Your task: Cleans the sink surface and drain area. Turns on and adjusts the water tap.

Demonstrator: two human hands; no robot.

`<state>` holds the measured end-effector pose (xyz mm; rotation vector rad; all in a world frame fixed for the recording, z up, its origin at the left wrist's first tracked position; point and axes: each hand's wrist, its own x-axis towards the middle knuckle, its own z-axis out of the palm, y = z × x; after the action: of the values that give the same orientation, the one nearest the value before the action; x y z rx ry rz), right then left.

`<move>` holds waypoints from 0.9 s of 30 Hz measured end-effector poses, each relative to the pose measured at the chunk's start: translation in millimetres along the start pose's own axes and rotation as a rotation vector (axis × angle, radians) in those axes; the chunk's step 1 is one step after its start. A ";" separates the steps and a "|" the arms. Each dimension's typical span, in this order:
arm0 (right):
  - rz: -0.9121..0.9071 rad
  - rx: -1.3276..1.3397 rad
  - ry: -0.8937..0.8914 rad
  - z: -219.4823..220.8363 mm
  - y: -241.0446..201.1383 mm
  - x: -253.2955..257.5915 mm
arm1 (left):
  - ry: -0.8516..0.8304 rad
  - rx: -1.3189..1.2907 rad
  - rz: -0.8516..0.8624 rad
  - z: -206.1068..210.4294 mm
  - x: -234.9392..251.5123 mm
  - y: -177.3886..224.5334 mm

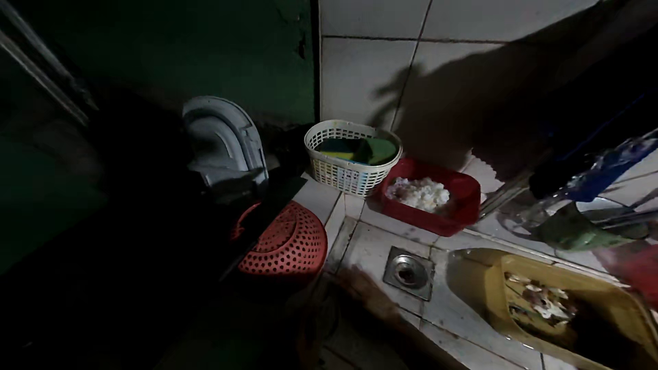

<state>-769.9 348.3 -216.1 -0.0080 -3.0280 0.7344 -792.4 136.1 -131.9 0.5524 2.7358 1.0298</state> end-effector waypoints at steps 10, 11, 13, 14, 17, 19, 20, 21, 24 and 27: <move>0.238 -0.241 0.016 -8.0 74.9 62.3 | 0.118 0.102 0.207 16.4 2.1 -27.8; 0.243 -0.200 -0.015 -3.1 51.5 57.0 | 0.190 0.116 0.261 22.8 3.5 -33.9; 0.193 -0.087 -0.124 19.5 2.2 51.8 | 0.169 0.059 0.251 20.5 1.7 -27.1; 0.193 -0.069 -0.144 29.6 -17.8 55.8 | 0.123 0.029 0.197 16.4 1.9 -20.0; 0.307 -0.104 -0.040 48.8 -21.3 85.4 | -0.025 -0.027 -0.087 7.6 6.8 -0.6; 0.374 -0.130 0.040 43.3 4.8 106.9 | -0.017 0.004 -0.112 11.7 4.5 -5.6; 0.384 -0.138 0.098 40.4 18.1 112.8 | 0.034 0.039 -0.037 16.9 0.8 -14.8; 0.391 -0.140 0.155 38.0 29.5 115.3 | 0.131 0.083 0.093 24.2 -2.3 -27.7; 0.564 -0.149 0.235 15.5 48.1 108.5 | 0.150 0.081 0.209 20.7 -0.9 -33.2; 0.797 -0.096 0.226 0.8 40.2 97.8 | 0.016 -0.010 0.110 7.2 1.2 -21.5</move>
<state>-867.8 384.8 -232.8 -1.2500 -2.7708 0.5395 -797.5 126.1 -151.6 0.7034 2.7396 1.0761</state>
